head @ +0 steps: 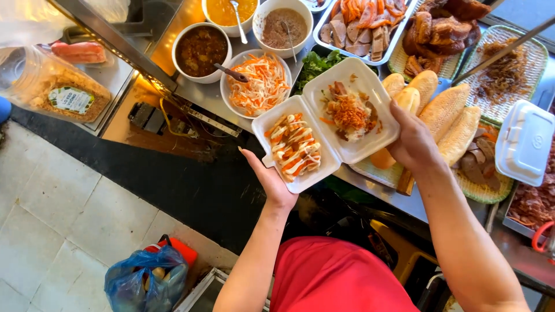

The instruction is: Preparing and packaging various ingredients and bread into takeout containers at a food stall.

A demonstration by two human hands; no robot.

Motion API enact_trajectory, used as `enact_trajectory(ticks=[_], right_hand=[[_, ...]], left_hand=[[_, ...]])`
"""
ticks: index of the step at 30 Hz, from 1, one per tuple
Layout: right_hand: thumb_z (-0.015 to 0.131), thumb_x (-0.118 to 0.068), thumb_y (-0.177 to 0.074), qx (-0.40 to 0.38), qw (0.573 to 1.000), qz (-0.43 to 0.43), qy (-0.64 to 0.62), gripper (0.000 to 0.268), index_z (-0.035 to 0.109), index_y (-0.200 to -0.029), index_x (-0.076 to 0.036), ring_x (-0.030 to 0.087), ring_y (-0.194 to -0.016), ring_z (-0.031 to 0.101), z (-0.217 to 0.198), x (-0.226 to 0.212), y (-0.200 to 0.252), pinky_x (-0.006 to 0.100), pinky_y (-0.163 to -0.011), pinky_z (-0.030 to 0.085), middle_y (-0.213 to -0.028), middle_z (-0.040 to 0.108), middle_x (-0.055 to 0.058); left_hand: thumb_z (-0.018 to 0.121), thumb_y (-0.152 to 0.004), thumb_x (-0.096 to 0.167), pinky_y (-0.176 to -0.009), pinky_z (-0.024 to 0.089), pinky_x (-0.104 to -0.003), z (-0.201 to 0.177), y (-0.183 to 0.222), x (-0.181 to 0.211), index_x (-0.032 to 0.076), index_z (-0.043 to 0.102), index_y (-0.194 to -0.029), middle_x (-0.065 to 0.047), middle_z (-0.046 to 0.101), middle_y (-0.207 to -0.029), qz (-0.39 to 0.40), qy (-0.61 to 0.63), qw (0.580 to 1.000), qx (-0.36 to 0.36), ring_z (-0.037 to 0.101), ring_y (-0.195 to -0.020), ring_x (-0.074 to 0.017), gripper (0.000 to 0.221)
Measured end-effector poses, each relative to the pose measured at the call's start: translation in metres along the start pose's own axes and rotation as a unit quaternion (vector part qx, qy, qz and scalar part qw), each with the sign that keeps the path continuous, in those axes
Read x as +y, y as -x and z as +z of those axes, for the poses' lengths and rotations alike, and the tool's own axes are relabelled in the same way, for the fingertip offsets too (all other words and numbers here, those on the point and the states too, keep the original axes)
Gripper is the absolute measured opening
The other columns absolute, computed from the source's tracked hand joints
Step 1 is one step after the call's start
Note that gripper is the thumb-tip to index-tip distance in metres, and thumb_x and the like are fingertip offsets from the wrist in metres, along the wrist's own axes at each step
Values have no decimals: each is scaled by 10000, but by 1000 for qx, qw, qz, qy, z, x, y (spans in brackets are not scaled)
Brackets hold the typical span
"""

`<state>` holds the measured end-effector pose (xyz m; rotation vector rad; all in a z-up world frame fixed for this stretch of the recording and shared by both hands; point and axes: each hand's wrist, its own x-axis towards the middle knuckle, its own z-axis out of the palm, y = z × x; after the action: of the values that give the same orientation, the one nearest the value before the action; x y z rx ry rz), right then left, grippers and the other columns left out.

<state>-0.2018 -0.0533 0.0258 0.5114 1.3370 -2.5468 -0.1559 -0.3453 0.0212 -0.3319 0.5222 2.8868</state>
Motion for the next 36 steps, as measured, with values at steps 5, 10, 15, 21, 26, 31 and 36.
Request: enact_trajectory(ticks=[5,10,15,21,26,31,36], right_hand=[[510,-337,-1063,82,994,-31,-65,522,464,-1492,-43,250,-1326,593,0,-29,59,425,-1155,462,-1445,597,108],[513,-344,-1063,124,986,-80,-83,534,466,-1505,-49,261,-1336,588,-17,-51,109,437,-1157,467,-1451,593,103],[517,-319,-1127,236,955,-167,58,431,582,-1419,-9,223,-1252,664,-30,-54,151,379,-1083,530,-1376,674,102],[618,-317,-1012,320,588,-244,702,482,628,-1427,-72,440,-978,699,120,-28,181,469,-800,569,-1340,655,263],[597,-344,-1037,338,537,-277,722,498,600,-1447,-61,398,-1152,624,123,-22,188,499,-970,488,-1327,630,201],[573,-268,-1097,373,633,-254,629,329,661,-1381,-130,341,-1224,532,108,-20,191,466,-1103,415,-1240,592,148],[658,-190,-1056,359,652,-308,593,266,635,-1289,-66,376,-1281,519,99,-16,192,471,-1116,396,-1371,551,176]], left_hand=[[352,-996,716,-1149,446,-450,40,-6,-26,67,374,-1566,-121,516,-1511,-93,-39,995,-27,552,-1342,-293,863],[375,-1081,657,-1137,487,-448,66,-15,-63,87,422,-1549,-99,570,-1458,-176,-10,979,-103,590,-1308,-269,740],[386,-1071,670,-1087,491,-458,75,-23,-114,91,436,-1527,-124,553,-1427,-204,13,973,-111,580,-1261,-283,739],[422,-1089,553,-1091,466,-419,102,-10,-171,100,357,-1546,-143,478,-1447,-76,-233,963,-111,510,-1310,-284,646],[381,-1171,542,-1076,498,-425,87,-3,-178,54,338,-1595,-164,505,-1418,-204,-48,963,-169,555,-1258,-296,648],[429,-1108,316,-1040,533,-442,108,12,-167,171,297,-1561,-112,518,-1415,-190,-131,951,-204,591,-1230,-268,494],[459,-1120,278,-1045,530,-466,109,19,-174,125,311,-1581,-134,519,-1432,-188,-165,945,-213,578,-1263,-296,508]])
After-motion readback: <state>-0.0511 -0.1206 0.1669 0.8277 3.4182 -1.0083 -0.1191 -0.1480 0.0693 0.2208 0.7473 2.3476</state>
